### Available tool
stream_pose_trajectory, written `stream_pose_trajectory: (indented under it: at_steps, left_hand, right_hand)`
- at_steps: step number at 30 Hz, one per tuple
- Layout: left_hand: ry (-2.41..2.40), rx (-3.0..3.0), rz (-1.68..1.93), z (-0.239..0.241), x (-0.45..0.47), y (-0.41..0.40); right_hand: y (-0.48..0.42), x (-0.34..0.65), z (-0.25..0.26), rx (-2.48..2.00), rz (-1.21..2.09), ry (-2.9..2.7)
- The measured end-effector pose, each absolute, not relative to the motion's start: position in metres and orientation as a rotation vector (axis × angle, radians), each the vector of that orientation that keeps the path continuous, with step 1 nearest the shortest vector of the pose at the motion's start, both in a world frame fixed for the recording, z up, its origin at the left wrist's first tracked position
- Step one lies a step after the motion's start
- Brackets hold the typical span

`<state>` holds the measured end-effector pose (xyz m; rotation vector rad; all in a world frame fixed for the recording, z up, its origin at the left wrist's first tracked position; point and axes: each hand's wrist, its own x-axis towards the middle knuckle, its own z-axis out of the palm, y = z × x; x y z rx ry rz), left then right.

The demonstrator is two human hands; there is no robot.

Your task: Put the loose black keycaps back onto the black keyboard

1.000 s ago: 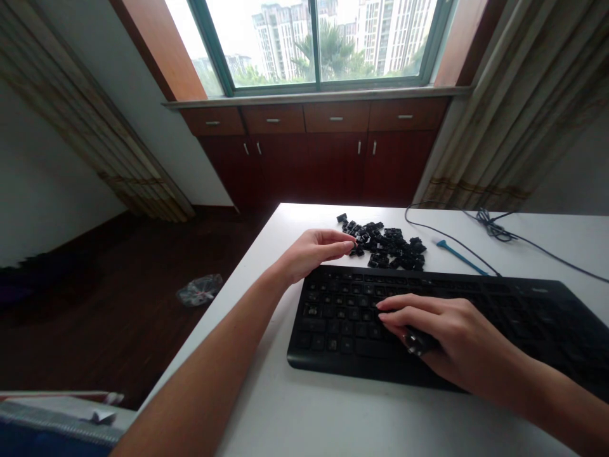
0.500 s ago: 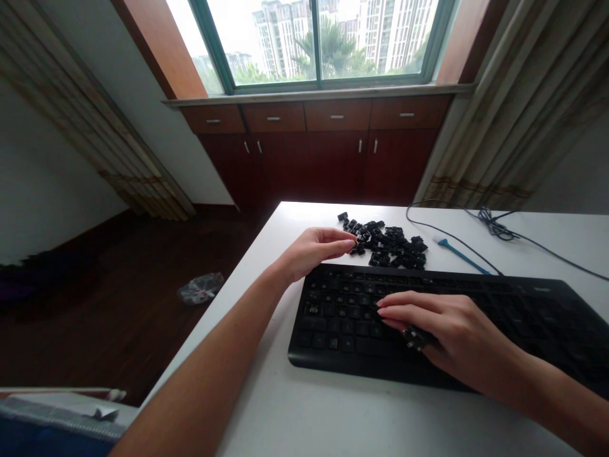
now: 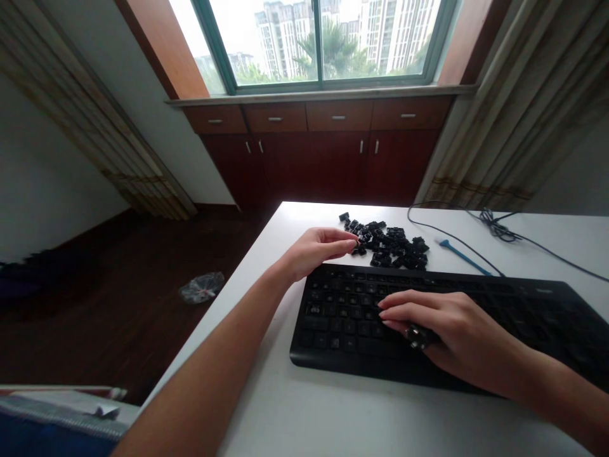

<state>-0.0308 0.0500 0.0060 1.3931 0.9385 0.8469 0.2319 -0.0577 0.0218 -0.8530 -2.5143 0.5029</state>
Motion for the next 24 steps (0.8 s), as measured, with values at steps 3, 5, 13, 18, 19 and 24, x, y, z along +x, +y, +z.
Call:
stream_pose_trajectory:
  at_steps: [3,5,13,18,19,24]
  left_hand:
    - [0.936,1.385,0.837,0.006,-0.031,0.051]
    - [0.935,1.382,0.833,0.006,-0.031,0.05]
    - [0.907,1.415,0.815,0.01,-0.032,0.048]
    - [0.873,1.43,0.815,0.012,-0.032,0.047]
    - [0.87,1.429,0.811,0.012,-0.032,0.046]
    - [0.848,1.435,0.788,0.015,-0.032,0.044]
  right_hand:
    - [-0.059,0.23,0.027,-0.885,0.559,-2.344]
    - [-0.061,0.23,0.032,-0.968,0.588,-2.157]
    - [-0.053,0.216,0.047,-1.062,1.111,-1.667]
    - [-0.047,0.19,0.049,-0.836,1.519,-1.409]
    - [-0.046,0.186,0.05,-0.808,1.531,-1.395]
    - [-0.045,0.171,0.06,-0.707,1.506,-1.338]
